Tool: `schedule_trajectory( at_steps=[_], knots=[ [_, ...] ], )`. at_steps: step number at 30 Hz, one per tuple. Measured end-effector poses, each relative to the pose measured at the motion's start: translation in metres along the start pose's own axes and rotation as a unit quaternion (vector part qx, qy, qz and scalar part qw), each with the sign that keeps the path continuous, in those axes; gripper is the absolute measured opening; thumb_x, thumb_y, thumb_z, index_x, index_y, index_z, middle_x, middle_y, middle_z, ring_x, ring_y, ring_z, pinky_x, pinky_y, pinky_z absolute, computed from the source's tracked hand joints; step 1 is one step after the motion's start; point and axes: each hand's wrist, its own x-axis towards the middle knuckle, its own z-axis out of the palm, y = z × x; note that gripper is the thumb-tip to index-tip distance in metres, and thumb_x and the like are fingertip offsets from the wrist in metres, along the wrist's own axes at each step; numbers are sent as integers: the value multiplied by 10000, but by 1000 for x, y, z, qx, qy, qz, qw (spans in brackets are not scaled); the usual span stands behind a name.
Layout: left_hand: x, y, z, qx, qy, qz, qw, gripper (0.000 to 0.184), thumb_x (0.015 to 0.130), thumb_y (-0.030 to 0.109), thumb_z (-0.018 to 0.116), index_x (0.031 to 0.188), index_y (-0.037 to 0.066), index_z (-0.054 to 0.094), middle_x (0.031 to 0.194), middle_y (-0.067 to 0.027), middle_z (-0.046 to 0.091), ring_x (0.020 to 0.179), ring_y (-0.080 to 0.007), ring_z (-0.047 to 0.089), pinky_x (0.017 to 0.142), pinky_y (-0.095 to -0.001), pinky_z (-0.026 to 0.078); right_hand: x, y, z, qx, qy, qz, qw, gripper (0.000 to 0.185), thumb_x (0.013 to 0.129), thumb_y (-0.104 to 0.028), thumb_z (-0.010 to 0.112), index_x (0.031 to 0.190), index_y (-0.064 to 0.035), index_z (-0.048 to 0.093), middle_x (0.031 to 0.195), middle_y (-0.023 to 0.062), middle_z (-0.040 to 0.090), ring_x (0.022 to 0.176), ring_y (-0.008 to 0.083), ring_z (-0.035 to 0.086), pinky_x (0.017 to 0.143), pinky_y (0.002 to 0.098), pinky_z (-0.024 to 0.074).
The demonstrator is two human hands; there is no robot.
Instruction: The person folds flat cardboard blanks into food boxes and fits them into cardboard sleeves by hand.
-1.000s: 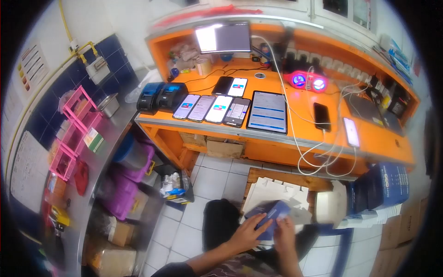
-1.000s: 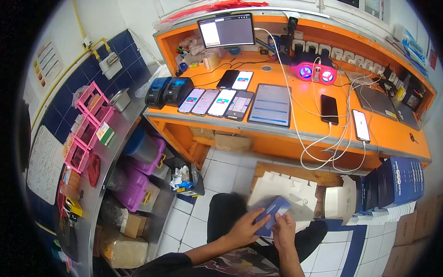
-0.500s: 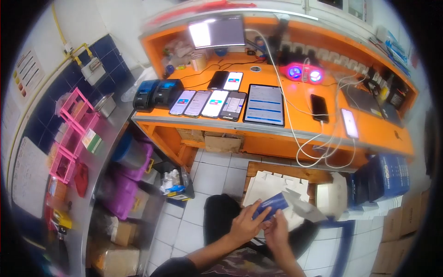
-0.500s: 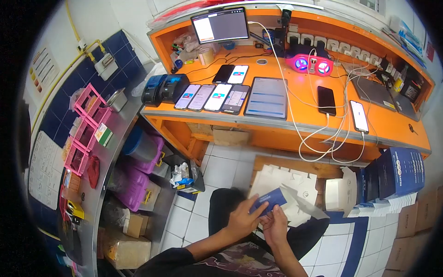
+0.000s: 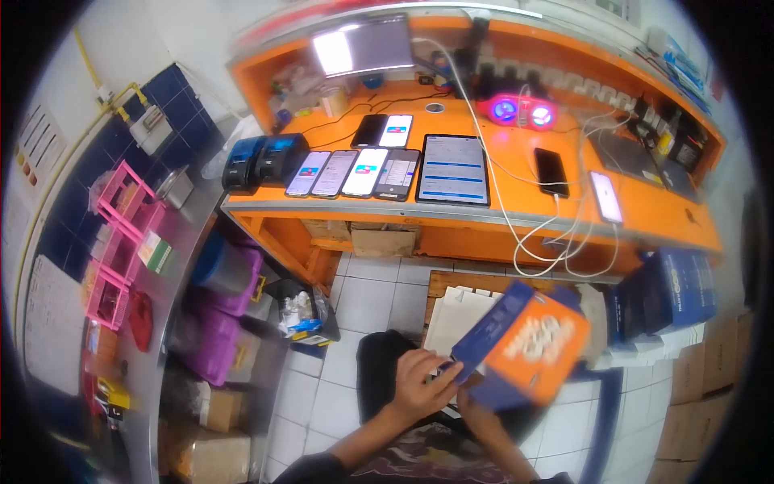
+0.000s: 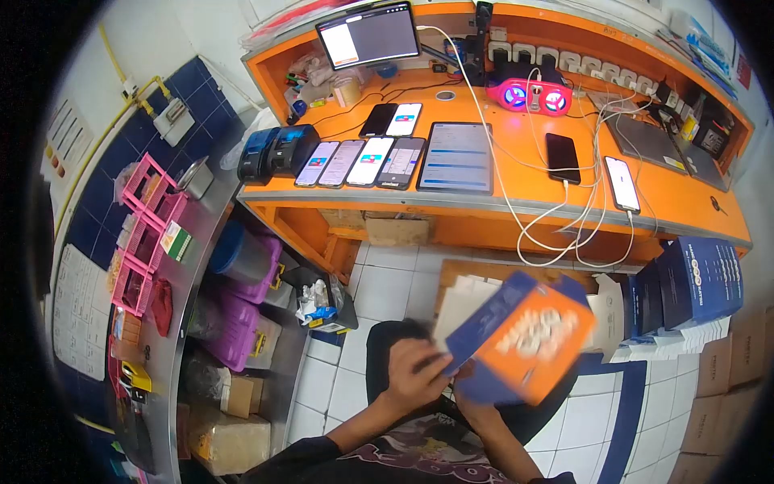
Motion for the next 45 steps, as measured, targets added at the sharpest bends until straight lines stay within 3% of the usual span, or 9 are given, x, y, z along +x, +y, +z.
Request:
schedule_trajectory(
  at_steps=[4,19,22,25,27,29,31,35,45],
  knots=[
    [5,8,-6,-22,-32,-5,999,412,650,88,834,1051,66,745,983,-65,714,893,-260,658,838,-429,506,-1,-23,-26,89,-86,64,990,322,968,-174,655,1245,-16,612,1016,119,696,828,241,662,704,354,509],
    [2,6,13,-82,-128,-106,983,318,734,34,831,1009,54,672,1193,-151,697,1151,-277,630,1008,-398,459,14,-41,-42,124,-113,72,983,445,947,-250,680,1323,-37,574,1126,141,681,1011,296,650,849,403,518],
    [-1,-1,18,-376,-131,-448,801,462,702,-41,843,1055,63,564,1239,-157,619,1106,-215,607,913,-352,507,17,-40,-40,209,-84,85,970,470,943,-265,685,1338,-41,566,1148,145,678,1048,307,648,879,412,519],
    [-21,-32,30,-395,-72,-555,729,157,934,-8,657,1049,47,565,987,-20,620,920,-87,608,824,-241,497,18,-44,-64,20,-263,85,961,579,888,-346,712,1367,-63,551,1275,158,637,1206,306,597,1008,476,480],
    [-31,-31,39,-474,-17,-602,642,97,984,61,627,1070,51,583,970,-6,635,904,-93,609,803,-242,507,-22,-10,-46,-177,-160,-81,968,498,861,-276,667,1310,-79,584,1203,138,675,1061,279,673,933,465,523],
    [-73,-49,45,-493,-71,-631,594,165,1012,185,636,1113,62,591,1045,-28,662,896,-113,626,806,-245,518,-33,1,-53,-218,-214,-18,952,391,833,-215,647,1215,-133,658,1068,71,723,873,224,712,842,386,557],
    [-66,-38,41,-462,-174,-632,598,379,1036,437,563,1247,124,539,1263,-88,638,1050,-167,639,888,-360,534,-33,25,-64,-303,-232,19,924,321,844,-188,599,1158,-143,652,978,22,714,772,193,703,677,344,557],
    [-69,-28,48,-455,-189,-607,623,365,1044,403,562,1253,105,535,1279,-92,631,1073,-181,641,899,-353,531,-22,114,-91,-441,-165,129,873,349,840,-141,603,1185,-108,641,772,42,679,640,215,681,560,361,527],
    [-82,-12,41,-402,-219,-637,620,324,1013,216,644,1272,54,537,1203,-109,666,1017,-180,671,869,-298,536,26,275,-97,-472,-179,347,791,172,954,-169,551,1095,-92,610,922,113,754,845,293,760,726,403,607]
  ],
)
